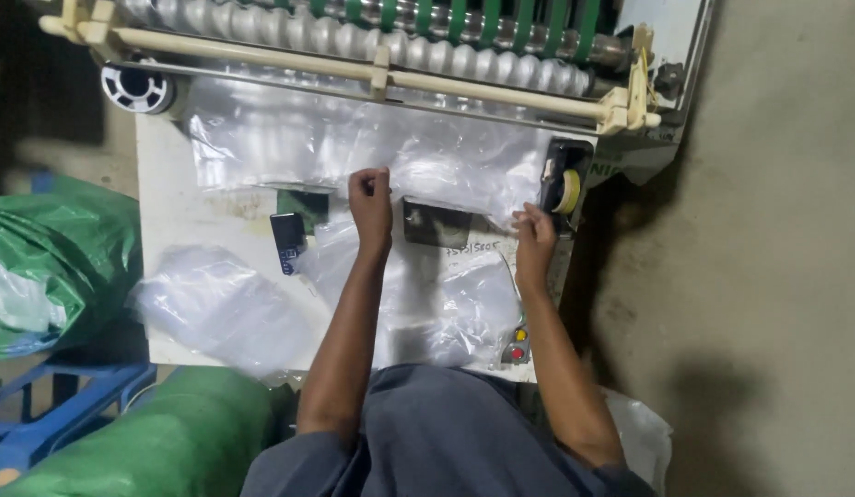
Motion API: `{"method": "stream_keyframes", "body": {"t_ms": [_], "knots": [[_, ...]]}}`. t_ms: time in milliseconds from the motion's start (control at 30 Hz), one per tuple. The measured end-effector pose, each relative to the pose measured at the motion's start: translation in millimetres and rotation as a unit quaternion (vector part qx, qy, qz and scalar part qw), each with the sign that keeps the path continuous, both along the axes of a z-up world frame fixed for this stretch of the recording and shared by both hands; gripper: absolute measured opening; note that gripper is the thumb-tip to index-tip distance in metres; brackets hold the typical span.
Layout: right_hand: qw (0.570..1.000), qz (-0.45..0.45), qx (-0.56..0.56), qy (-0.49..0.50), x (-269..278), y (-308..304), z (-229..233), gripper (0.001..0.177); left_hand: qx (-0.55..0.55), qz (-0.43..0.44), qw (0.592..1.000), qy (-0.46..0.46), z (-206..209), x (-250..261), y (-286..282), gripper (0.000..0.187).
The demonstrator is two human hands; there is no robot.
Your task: Manually folding and sealing plastic bags using a tape dispenser at a packaging workstation.
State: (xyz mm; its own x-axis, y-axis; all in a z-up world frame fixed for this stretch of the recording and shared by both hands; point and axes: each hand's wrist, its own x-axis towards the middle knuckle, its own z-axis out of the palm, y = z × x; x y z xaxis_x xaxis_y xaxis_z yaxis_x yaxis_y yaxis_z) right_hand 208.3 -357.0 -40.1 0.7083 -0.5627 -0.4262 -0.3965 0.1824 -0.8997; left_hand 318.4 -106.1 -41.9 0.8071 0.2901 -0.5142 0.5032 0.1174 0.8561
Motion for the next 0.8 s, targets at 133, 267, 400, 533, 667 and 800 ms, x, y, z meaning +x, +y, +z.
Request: {"method": "stream_keyframes", "body": {"t_ms": [133, 267, 400, 533, 667, 800], "knots": [[0.992, 0.022, -0.027, -0.123, 32.9, 3.6, 43.3, 0.030, -0.024, -0.037, 0.987, -0.156, 64.6, 19.8, -22.2, 0.019], [0.959, 0.050, 0.230, -0.160, 79.6, 11.8, 26.6, 0.061, -0.238, -0.205, 0.947, -0.070, 21.1, 50.8, -25.9, 0.056], [0.974, 0.033, 0.226, 0.006, 33.2, -9.9, -79.7, 0.073, -0.193, -0.169, 0.966, 0.025, -110.3, 28.2, -2.2, 0.057], [1.000, 0.007, 0.010, 0.002, -23.3, 7.3, -41.1, 0.053, -0.100, -0.065, 0.991, -0.058, 16.3, -29.4, 27.3, 0.057], [0.906, 0.148, -0.395, 0.026, -114.0, 47.4, 30.7, 0.018, 0.169, 0.010, 0.976, -0.139, 53.3, -141.6, 61.7, 0.023], [0.790, 0.355, -0.463, 0.186, -188.1, 33.0, -27.0, 0.078, 0.323, 0.019, 0.943, -0.074, 29.3, -232.4, 87.2, 0.033]]}}
